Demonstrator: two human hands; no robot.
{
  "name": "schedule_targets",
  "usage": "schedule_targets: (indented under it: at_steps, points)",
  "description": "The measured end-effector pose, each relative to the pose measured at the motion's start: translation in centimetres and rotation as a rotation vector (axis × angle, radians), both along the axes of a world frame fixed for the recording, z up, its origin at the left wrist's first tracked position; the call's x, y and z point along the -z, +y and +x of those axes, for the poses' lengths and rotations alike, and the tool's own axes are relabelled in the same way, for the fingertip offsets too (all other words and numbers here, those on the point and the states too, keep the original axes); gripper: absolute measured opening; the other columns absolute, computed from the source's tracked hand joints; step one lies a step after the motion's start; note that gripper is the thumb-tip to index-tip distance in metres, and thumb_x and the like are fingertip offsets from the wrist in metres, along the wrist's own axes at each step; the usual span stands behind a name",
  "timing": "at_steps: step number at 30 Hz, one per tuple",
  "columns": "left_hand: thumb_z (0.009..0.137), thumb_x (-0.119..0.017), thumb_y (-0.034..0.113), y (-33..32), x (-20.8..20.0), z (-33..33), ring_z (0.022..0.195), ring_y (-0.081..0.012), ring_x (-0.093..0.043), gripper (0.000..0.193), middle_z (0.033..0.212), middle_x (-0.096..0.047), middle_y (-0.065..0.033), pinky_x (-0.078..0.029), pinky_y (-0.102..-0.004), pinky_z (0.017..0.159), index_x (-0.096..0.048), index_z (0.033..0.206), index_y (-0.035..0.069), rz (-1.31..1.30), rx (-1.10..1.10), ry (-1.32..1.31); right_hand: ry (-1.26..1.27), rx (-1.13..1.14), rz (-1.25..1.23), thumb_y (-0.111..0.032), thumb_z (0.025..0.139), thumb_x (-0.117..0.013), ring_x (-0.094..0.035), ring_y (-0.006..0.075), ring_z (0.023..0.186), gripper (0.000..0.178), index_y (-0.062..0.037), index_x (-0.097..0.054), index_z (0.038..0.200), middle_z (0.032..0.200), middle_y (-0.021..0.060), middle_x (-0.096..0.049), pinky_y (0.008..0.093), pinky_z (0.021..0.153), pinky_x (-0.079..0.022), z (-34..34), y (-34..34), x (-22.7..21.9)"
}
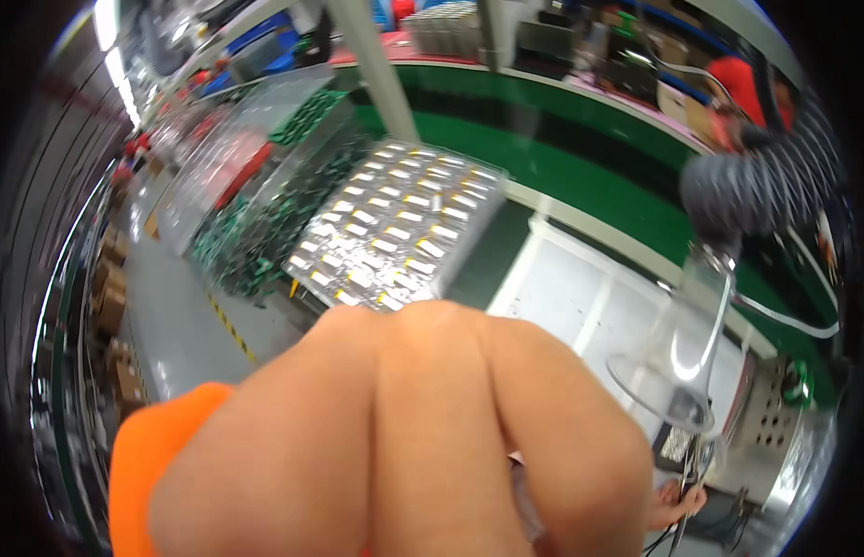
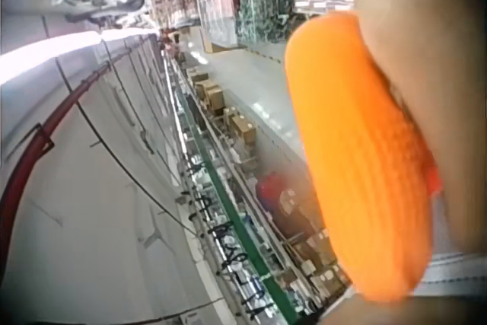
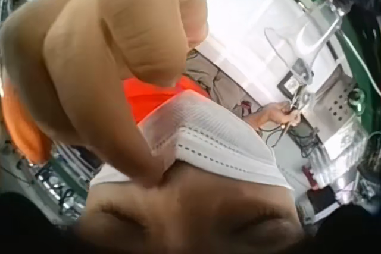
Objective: Soldering or welding components onto electronic circuit boards at a factory station.
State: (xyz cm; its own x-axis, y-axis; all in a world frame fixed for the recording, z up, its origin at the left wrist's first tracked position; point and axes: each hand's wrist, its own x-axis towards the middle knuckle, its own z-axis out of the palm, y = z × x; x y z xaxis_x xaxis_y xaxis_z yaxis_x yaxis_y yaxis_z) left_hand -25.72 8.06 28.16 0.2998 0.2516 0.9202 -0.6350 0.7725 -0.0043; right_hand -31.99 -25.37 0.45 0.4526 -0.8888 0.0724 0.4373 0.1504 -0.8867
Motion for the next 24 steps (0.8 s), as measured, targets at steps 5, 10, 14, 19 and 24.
schedule_targets:
  at_steps: [5,10,14,19,24]
  points:
    - [0.083,-0.051,-0.002,-2.2,0.2,0.5,0.054,-0.0171,-0.054,0.008,0.071,-0.056,-0.0086,-0.040,-0.0262,0.046,-0.056,0.088,0.001,0.022,0.070,-0.005,-0.081,-0.020,-0.030,-0.018,0.093,-0.050,-0.026,0.0060,0.054,0.015,-0.0113,-0.039,0.085,0.068,-0.0034,-0.027,0.0217,0.048,-0.022,0.3,0.6,-0.7]
    - [0.079,-0.053,-0.007,-3.8,1.1,0.9,0.055,-0.0173,-0.056,0.010,0.073,-0.058,-0.0094,-0.041,-0.0262,0.045,-0.057,0.083,0.001,-0.004,0.090,-0.040,-0.123,-0.060,0.001,-0.012,0.093,-0.048,-0.026,0.0051,0.052,0.011,-0.0089,-0.039,0.088,0.066,-0.0024,-0.031,0.0203,0.046,-0.024,0.3,0.7,-1.1]
    - [0.075,-0.055,-0.011,-2.8,0.8,1.1,0.055,-0.0175,-0.057,0.014,0.075,-0.059,-0.0099,-0.041,-0.0262,0.043,-0.058,0.080,0.001,-0.058,0.037,-0.077,-0.141,-0.088,-0.059,-0.014,0.095,-0.050,-0.027,0.0055,0.051,0.013,-0.0081,-0.042,0.086,0.066,-0.0024,-0.031,0.0211,0.045,-0.024,0.3,0.5,-0.9]
    - [0.070,-0.055,-0.016,-2.8,0.2,1.8,0.055,-0.0176,-0.059,0.020,0.076,-0.060,-0.0096,-0.044,-0.0262,0.040,-0.059,0.079,0.000,-0.121,0.098,-0.196,-0.130,-0.097,-0.072,-0.013,0.095,-0.048,-0.027,0.0053,0.052,0.013,-0.0079,-0.041,0.086,0.066,-0.0022,-0.032,0.0209,0.045,-0.024,0.2,0.5,-0.7]
    - [0.088,-0.061,0.011,-6.9,0.2,2.9,0.053,-0.0108,-0.057,0.005,0.070,-0.060,0.0027,-0.035,-0.0245,0.054,-0.064,0.091,0.011,-0.047,0.179,-0.167,-0.140,-0.094,-0.079,-0.013,0.095,-0.048,-0.028,0.0048,0.053,0.013,-0.0078,-0.041,0.086,0.067,-0.0023,-0.033,0.0205,0.046,-0.024,0.3,0.5,-0.7]
